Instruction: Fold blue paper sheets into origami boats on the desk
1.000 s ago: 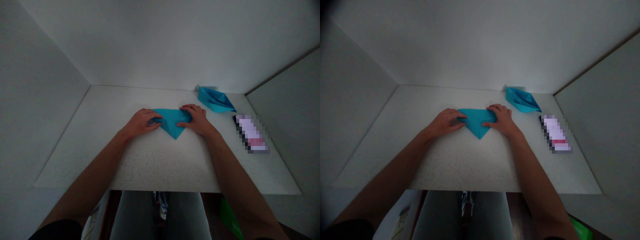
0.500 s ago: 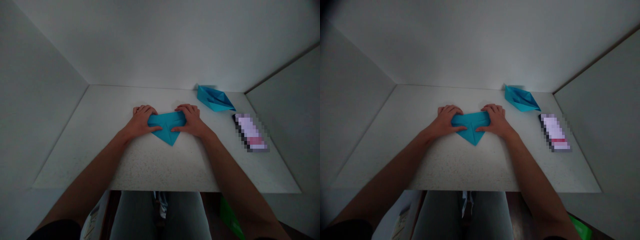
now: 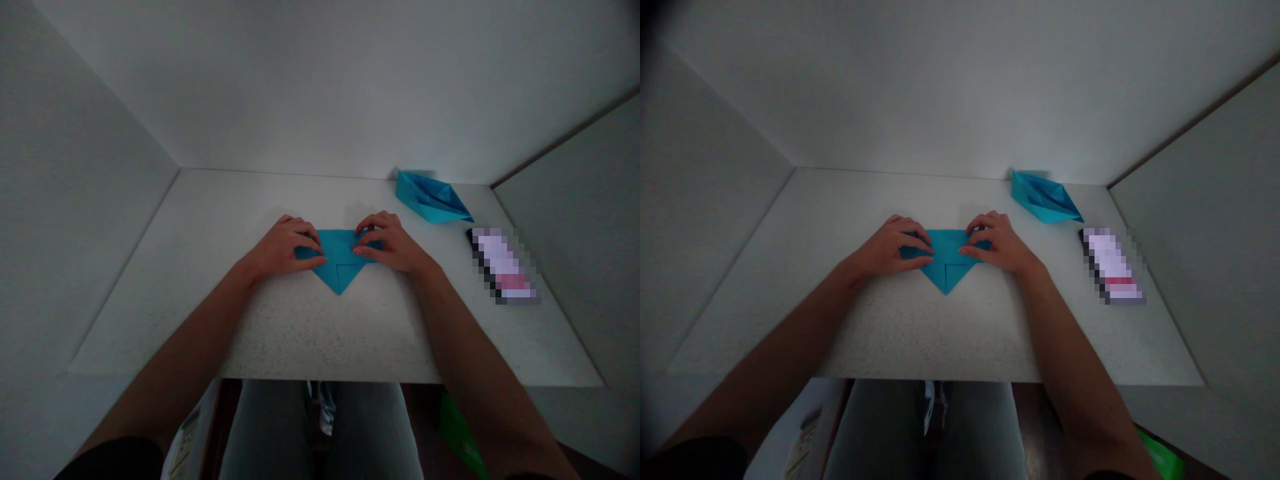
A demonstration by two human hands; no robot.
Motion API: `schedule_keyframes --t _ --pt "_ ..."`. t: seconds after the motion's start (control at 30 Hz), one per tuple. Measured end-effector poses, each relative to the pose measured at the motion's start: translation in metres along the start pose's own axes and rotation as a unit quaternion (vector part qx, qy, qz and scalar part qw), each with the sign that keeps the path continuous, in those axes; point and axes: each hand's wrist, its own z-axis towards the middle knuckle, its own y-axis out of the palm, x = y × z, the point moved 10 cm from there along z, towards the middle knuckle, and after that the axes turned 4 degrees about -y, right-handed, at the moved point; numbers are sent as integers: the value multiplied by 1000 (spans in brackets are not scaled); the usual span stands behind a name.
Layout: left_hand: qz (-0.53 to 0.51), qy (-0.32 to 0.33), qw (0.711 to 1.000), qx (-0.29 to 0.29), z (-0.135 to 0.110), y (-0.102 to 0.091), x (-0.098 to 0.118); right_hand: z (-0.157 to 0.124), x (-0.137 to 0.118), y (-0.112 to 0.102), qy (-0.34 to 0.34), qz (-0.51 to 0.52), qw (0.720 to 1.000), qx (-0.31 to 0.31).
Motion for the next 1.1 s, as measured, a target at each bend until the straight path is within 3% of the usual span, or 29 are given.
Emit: schedule_keyframes --t 0.13,0.37,0.77,1.1 --pt "-6 -10 1000 -7 -1 0 -3 -2 7 4 17 -5 1000 -13" --pt "43 -136 989 45 -5 -7 -40 -5 24 6 70 -39 997 -7" --pt "35 -150 988 28 -5 -3 -41 -5 24 10 90 10 995 -33" --pt "12 -165 986 19 -3 -2 -41 -6 25 8 89 -7 996 -19"
